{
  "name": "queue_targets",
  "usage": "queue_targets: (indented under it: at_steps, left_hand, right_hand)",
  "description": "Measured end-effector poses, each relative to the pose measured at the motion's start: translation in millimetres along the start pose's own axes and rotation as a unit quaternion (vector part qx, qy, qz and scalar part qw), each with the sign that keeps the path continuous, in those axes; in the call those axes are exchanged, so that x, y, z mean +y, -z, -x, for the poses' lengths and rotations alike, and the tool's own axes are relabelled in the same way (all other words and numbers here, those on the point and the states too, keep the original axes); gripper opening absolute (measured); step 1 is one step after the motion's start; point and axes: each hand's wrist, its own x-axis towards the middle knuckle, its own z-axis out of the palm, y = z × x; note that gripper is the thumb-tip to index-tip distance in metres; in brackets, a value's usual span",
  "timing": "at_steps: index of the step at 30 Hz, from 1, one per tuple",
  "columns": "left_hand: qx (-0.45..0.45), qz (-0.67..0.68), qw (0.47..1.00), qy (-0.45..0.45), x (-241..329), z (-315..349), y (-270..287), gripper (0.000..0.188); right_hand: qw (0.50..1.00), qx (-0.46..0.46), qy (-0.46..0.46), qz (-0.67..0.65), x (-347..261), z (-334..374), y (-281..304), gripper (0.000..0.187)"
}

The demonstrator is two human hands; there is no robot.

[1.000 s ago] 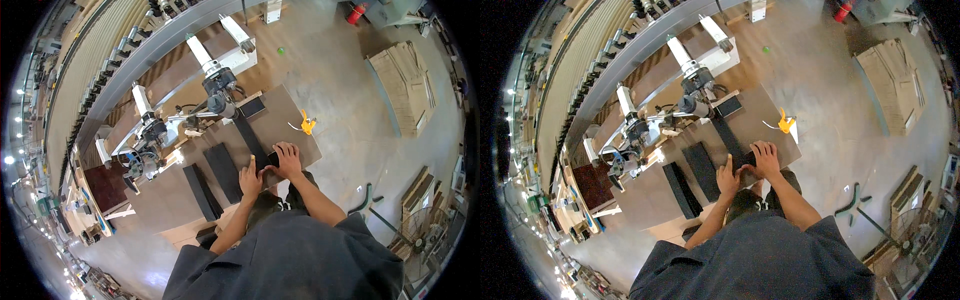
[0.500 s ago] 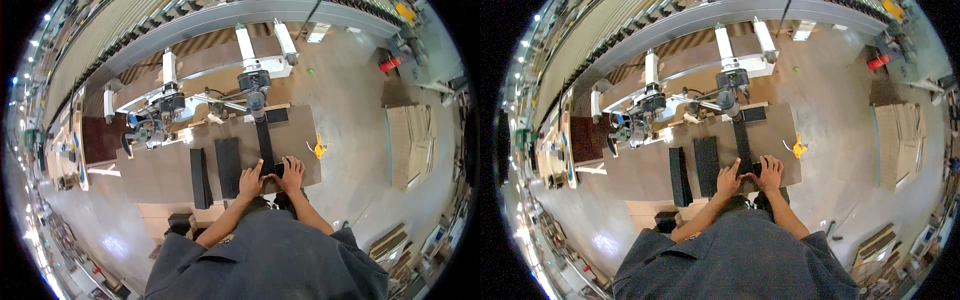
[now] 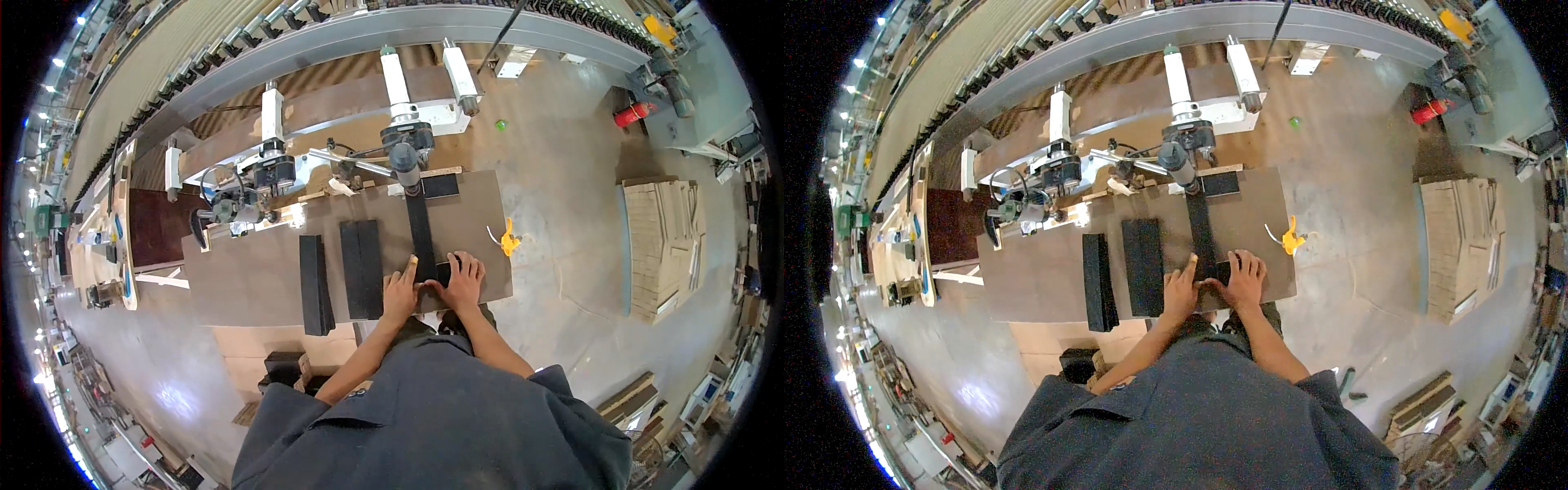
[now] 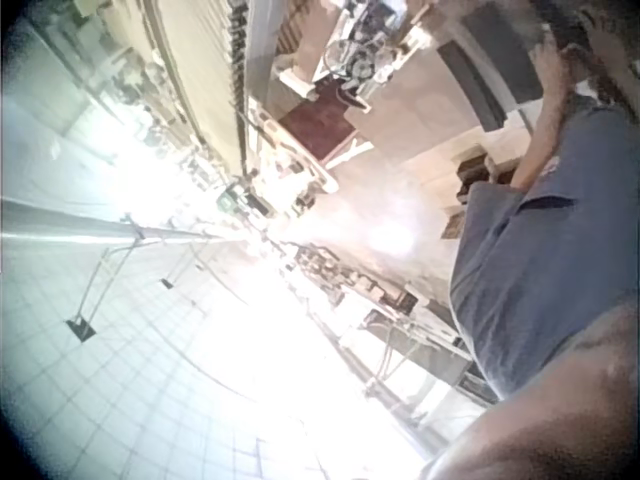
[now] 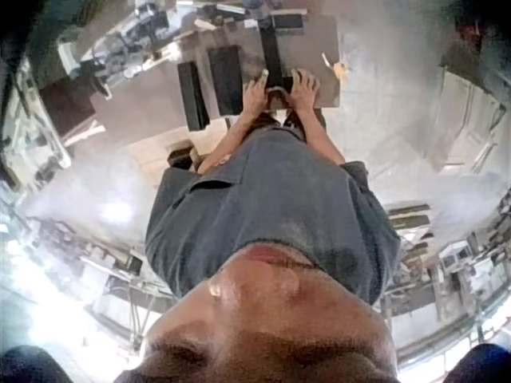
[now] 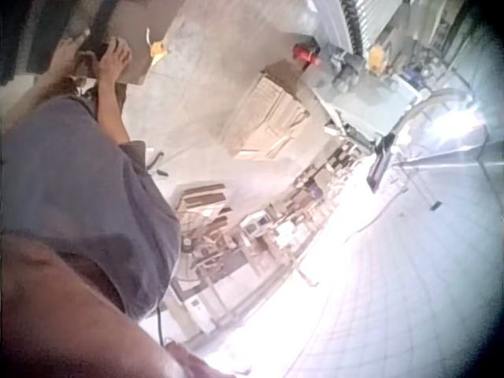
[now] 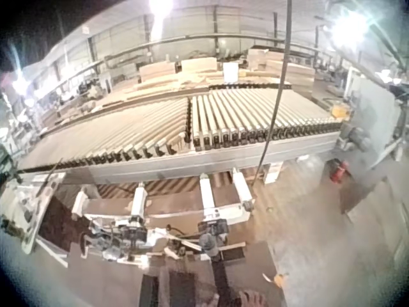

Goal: The person moves a stack of wood blocks, cleans the work surface with an air nozzle, and positions individual blocks into a machine jig.

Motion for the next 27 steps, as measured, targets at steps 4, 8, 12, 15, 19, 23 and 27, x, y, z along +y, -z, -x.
queue_targets:
  at_steps: [4, 8, 12, 15, 19, 23, 27]
  left_hand:
    - [0.003, 0.014, 1.000, 0.002, -1.5, -3.1, -0.4, 0.086]
    - [0.019, -0.023, 0.999, -0.016, -2.5, -5.9, 1.0, 0.086]
    - [0.009, -0.023, 1.000, 0.002, -4.0, -5.6, 6.5, 0.088]
    - [-0.019, 0.009, 0.999, 0.025, -0.9, -8.2, 13.2, 0.086]
    - [-0.142, 0.145, 0.970, 0.131, -2.6, -21.9, 35.2, 0.074]
    - [0.114, 0.090, 0.981, 0.126, 10.8, -59.6, 21.7, 0.067]
    - [0.050, -0.063, 0.984, 0.156, 58.0, -101.8, 3.8, 0.075]
  right_hand:
    - [1.000, -0.011, -0.006, 0.004, 2.6, -2.2, -2.0, 0.097]
    - [1.000, 0.003, 0.001, 0.007, 2.0, -4.6, -0.1, 0.096]
    - [1.000, 0.006, 0.008, 0.002, 0.3, -4.5, 1.3, 0.096]
    - [1.000, 0.004, 0.011, 0.017, 3.2, -2.7, 3.9, 0.098]
    - [0.999, 0.017, 0.016, -0.028, 6.0, 2.4, 8.3, 0.094]
    - [0.998, 0.010, 0.024, -0.052, -3.9, -1.0, 16.2, 0.086]
    - [0.998, 0.022, 0.031, -0.050, 4.3, 4.0, 12.2, 0.082]
